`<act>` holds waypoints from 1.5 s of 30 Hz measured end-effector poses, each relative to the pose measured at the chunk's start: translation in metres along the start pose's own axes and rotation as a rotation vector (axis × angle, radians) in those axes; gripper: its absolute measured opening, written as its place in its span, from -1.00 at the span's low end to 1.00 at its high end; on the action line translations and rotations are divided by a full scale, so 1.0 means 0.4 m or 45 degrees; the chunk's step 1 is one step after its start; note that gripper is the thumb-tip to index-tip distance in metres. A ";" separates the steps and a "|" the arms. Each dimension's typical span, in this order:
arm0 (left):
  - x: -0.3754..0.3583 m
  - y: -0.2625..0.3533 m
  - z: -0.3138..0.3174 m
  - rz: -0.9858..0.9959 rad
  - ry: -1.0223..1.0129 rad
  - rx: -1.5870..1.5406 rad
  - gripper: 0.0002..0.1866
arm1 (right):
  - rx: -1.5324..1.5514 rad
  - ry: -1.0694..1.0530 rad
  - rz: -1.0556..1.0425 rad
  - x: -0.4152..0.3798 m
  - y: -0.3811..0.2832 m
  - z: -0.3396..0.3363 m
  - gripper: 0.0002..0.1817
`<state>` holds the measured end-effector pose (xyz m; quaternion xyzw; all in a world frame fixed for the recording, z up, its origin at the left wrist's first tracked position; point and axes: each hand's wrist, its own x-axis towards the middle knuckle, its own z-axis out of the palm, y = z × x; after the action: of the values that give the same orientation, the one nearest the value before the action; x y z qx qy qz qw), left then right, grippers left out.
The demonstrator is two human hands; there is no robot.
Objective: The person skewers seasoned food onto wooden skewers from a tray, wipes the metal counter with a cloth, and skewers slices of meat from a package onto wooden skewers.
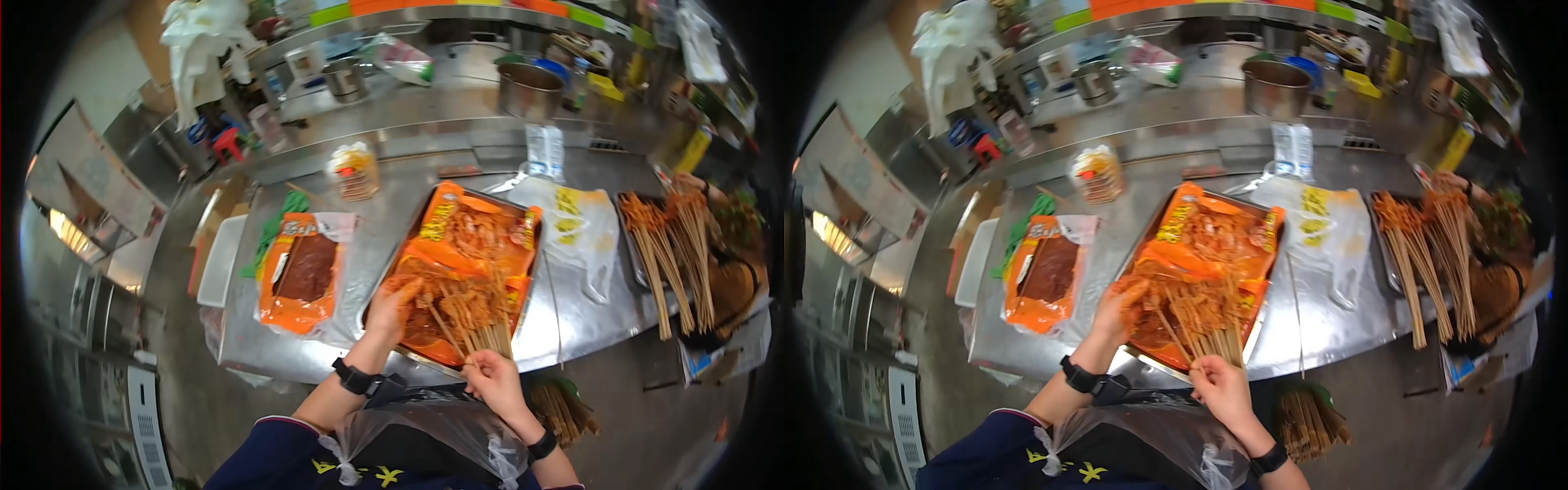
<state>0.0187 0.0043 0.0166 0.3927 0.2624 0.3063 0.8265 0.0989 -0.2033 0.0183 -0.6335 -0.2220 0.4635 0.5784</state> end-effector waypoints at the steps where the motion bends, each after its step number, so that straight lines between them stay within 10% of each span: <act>1: 0.003 -0.005 -0.009 -0.004 0.019 -0.014 -0.83 | -0.007 -0.033 -0.001 0.000 -0.009 0.003 -0.87; 21: -0.005 -0.032 0.013 -0.053 0.089 0.043 -0.79 | -0.521 0.033 -0.166 -0.001 -0.017 -0.014 -0.69; 45: -0.002 0.001 0.022 -0.033 0.183 -0.050 -0.80 | 0.150 -0.029 -0.004 0.004 -0.009 0.000 -0.70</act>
<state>0.0241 -0.0003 0.0222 0.3501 0.3201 0.3279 0.8170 0.1005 -0.2011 0.0212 -0.5926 -0.2018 0.4821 0.6130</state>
